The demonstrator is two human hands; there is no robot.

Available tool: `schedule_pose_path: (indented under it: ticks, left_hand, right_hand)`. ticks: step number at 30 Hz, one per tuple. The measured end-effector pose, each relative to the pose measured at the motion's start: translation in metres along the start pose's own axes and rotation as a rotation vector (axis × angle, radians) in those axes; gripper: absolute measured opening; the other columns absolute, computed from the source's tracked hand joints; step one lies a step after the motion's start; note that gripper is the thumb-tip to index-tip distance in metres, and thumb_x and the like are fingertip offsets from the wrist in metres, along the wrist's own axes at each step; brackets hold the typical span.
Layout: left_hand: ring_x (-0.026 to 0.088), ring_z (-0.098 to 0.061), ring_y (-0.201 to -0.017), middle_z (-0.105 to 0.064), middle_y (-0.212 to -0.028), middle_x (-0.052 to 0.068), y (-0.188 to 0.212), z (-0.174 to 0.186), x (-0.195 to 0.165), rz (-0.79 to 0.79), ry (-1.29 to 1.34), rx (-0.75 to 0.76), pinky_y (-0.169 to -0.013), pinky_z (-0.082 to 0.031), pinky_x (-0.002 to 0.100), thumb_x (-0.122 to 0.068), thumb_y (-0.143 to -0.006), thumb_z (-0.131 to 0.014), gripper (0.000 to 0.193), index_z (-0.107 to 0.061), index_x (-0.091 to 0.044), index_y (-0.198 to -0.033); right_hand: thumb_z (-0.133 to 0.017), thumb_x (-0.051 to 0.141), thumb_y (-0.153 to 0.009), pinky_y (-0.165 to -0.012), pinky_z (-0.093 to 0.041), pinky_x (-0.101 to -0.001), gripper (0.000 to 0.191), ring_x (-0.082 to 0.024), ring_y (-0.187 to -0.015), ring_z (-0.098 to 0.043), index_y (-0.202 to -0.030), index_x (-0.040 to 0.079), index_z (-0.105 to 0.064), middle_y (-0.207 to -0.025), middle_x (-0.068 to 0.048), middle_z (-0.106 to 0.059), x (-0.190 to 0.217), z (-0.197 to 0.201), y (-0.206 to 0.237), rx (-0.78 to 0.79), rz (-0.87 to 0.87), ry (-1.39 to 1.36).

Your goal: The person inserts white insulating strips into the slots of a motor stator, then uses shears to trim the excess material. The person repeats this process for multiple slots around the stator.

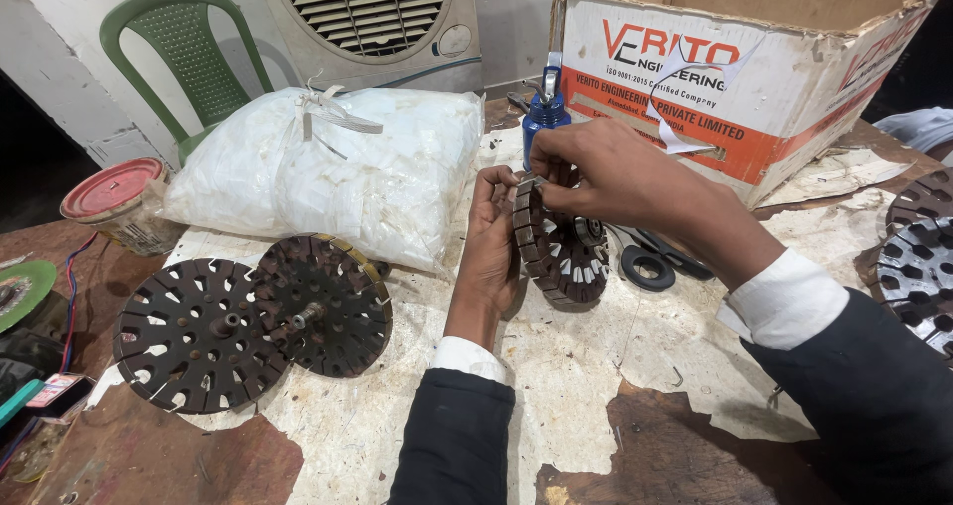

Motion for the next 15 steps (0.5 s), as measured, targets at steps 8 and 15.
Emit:
schedule_pose_path:
  ticks: [8, 15]
  left_hand:
    - [0.003, -0.066, -0.078, -0.066, -0.100, -0.003, -0.0067, 0.0016, 0.0040, -0.018, -0.037, -0.053, -0.062, -0.057, 0.019, -0.015, -0.103, -0.058, 0.017, -0.054, -0.014, -0.119]
    - [0.005, -0.067, -0.080, -0.068, -0.099, 0.001, -0.0084, 0.0054, 0.0057, -0.017, -0.044, -0.044, -0.064, -0.058, 0.021, -0.019, -0.105, -0.060, 0.018, -0.054, -0.009, -0.120]
  right_hand:
    - [-0.068, 0.018, -0.080, -0.068, -0.049, -0.0471, 0.021, -0.034, -0.070, -0.065, -0.086, 0.000, -0.059, -0.078, -0.015, -0.067, 0.0009, 0.0015, 0.0014, -0.018, -0.018, 0.041]
    - [-0.069, 0.018, -0.080, -0.069, -0.051, -0.0448, 0.020, -0.032, -0.071, -0.067, -0.085, 0.000, -0.060, -0.078, -0.014, -0.069, -0.0011, 0.0022, 0.0003, -0.018, -0.037, 0.021]
Point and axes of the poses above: each hand's wrist, its own y-axis away from the middle knuckle, its own z-axis out of the back of the hand, x = y × z, the point moved 3 cm from there along -y, towards the middle knuckle
